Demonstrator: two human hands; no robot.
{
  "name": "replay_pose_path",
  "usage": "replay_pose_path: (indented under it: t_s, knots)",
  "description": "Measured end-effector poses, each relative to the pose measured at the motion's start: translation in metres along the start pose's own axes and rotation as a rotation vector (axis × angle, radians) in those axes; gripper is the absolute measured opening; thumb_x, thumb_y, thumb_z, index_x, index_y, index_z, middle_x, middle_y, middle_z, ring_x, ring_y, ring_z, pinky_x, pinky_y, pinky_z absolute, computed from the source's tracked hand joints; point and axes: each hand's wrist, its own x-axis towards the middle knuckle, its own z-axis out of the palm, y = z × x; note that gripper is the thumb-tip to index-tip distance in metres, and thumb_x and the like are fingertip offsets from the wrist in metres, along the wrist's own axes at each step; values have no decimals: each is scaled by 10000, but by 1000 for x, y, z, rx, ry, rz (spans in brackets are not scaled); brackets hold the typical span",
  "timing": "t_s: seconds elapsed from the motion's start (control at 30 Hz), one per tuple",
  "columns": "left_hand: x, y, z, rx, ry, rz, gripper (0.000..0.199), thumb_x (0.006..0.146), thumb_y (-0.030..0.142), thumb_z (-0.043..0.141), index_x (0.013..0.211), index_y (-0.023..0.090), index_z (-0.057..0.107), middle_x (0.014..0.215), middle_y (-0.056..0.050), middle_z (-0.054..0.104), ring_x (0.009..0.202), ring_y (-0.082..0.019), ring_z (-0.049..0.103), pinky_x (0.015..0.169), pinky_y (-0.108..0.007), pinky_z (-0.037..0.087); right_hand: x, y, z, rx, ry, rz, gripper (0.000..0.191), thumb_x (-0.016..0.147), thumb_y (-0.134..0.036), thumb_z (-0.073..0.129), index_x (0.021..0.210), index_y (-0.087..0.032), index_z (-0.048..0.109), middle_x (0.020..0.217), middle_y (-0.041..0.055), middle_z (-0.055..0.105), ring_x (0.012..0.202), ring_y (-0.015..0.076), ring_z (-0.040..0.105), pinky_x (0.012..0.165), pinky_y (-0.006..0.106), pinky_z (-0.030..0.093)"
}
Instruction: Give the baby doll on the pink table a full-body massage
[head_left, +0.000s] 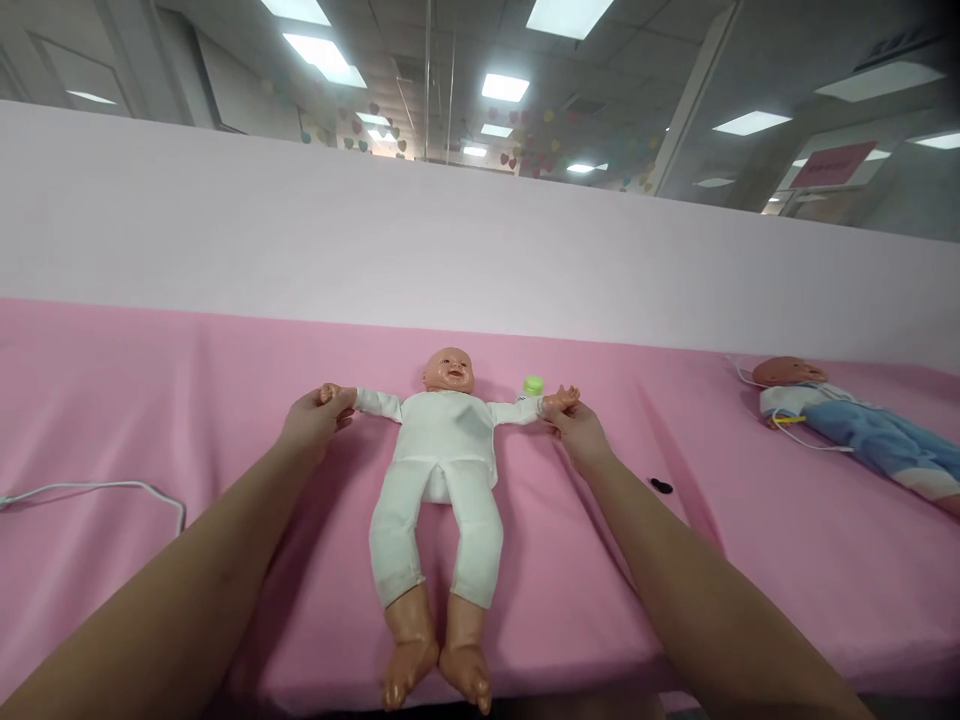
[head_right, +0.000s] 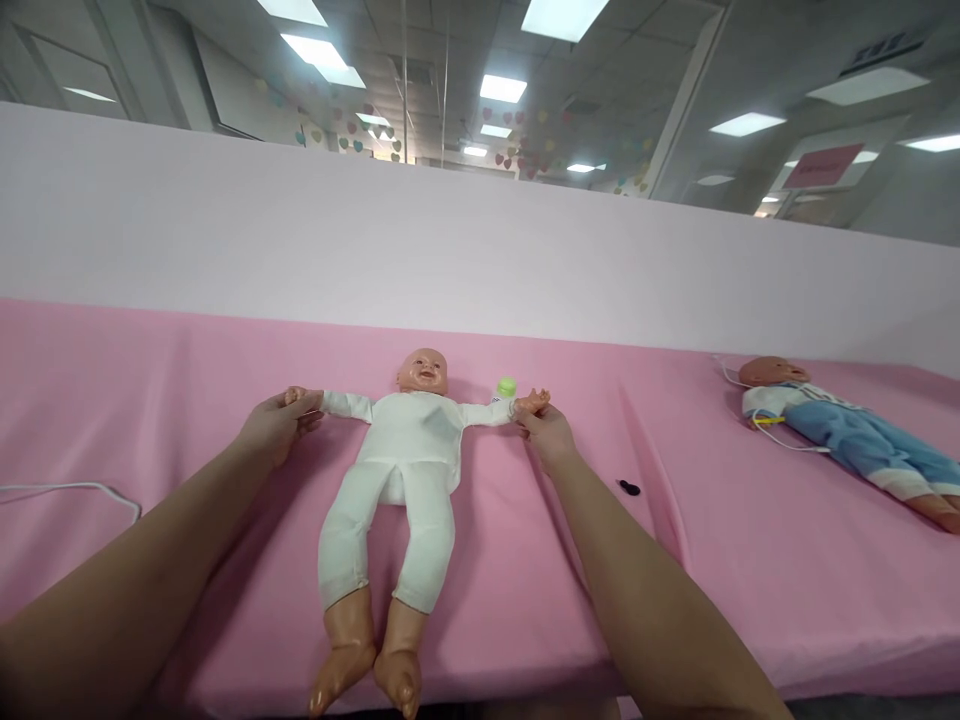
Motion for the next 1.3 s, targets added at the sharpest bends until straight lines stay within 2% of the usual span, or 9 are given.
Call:
replay_pose_path:
  t_s: [0.13, 0.23, 0.47, 0.63, 0.77, 0.87, 1.03, 1.17, 1.3]
  knots:
    - [-27, 17, 21, 171, 22, 211, 284, 803, 434, 812, 947, 219, 694, 994, -42, 737, 962, -214, 703, 896, -328, 578, -22, -16, 22, -276, 38, -224, 500, 827, -434, 800, 1266, -231, 672, 1207, 96, 739, 1043, 287, 703, 958, 446, 571]
    - [-50, 24, 42, 408, -19, 403, 330, 839, 442, 768, 1106, 258, 704, 1102, -37, 765, 1022, -239, 710, 922, -348, 551, -42, -25, 44, -402, -132, -441, 442, 892, -389, 732, 1315, -276, 662, 1311, 75, 713, 1089, 277, 700, 942, 434, 584]
    - [-69, 21, 69, 979, -435, 849, 320, 900, 277, 591, 1171, 239, 756, 1177, -84, 775, 1128, -309, 682, 1051, -459, 480, -61, -24, 69, -886, -376, -1017, 400, 940, -199, 662, 1334, -259, 705, 1376, 106, 692, 1247, 311, 619, 1096, 534, 496]
    - [-61, 19, 63, 1080, -604, 973, 563, 812, 105, 517, 1314, 244, 731, 1327, -84, 723, 1276, -307, 618, 1140, -494, 432, -63, -20, 74, -1121, -472, -1135, 466, 945, -75, 576, 1340, -278, 718, 1416, 95, 670, 1292, 314, 577, 1109, 536, 492]
    - [-60, 14, 62, 954, -582, 876, 480, 844, 158, 539, 1257, 270, 758, 1369, -58, 709, 1351, -293, 584, 1184, -459, 414, -63, -18, 75, -1071, -470, -1096, 466, 940, -74, 566, 1324, -282, 726, 1408, 83, 681, 1316, 324, 571, 1123, 560, 480]
    - [-62, 9, 60, 747, -394, 667, 378, 888, 317, 640, 1249, 292, 752, 1284, -33, 754, 1255, -293, 656, 1114, -412, 483, -62, -19, 72, -843, -441, -995, 454, 912, -104, 601, 1318, -274, 714, 1366, 76, 707, 1279, 306, 615, 1131, 547, 481]
    - [-43, 2, 46, 350, -140, 328, 283, 884, 452, 720, 1092, 263, 758, 1171, -27, 780, 1104, -273, 724, 973, -349, 560, -45, -17, 53, -316, -144, -525, 432, 869, -278, 705, 1297, -275, 649, 1368, 88, 685, 1191, 267, 677, 994, 431, 584]
    - [-12, -8, 35, -4, 49, -73, 335, 863, 326, 765, 1147, 185, 657, 1143, -130, 750, 1006, -272, 760, 872, -367, 621, -12, -5, 22, -116, 87, -232, 631, 781, -344, 802, 1348, -267, 537, 1253, 98, 697, 1095, 270, 706, 932, 422, 618]
    - [2, -11, 27, -210, 105, -288, 232, 919, 204, 672, 1131, 140, 601, 1056, -174, 743, 932, -244, 772, 844, -346, 637, 14, 13, -5, -28, 52, -7, 642, 732, -332, 831, 1269, -301, 479, 1066, 68, 696, 860, 233, 719, 742, 400, 656]
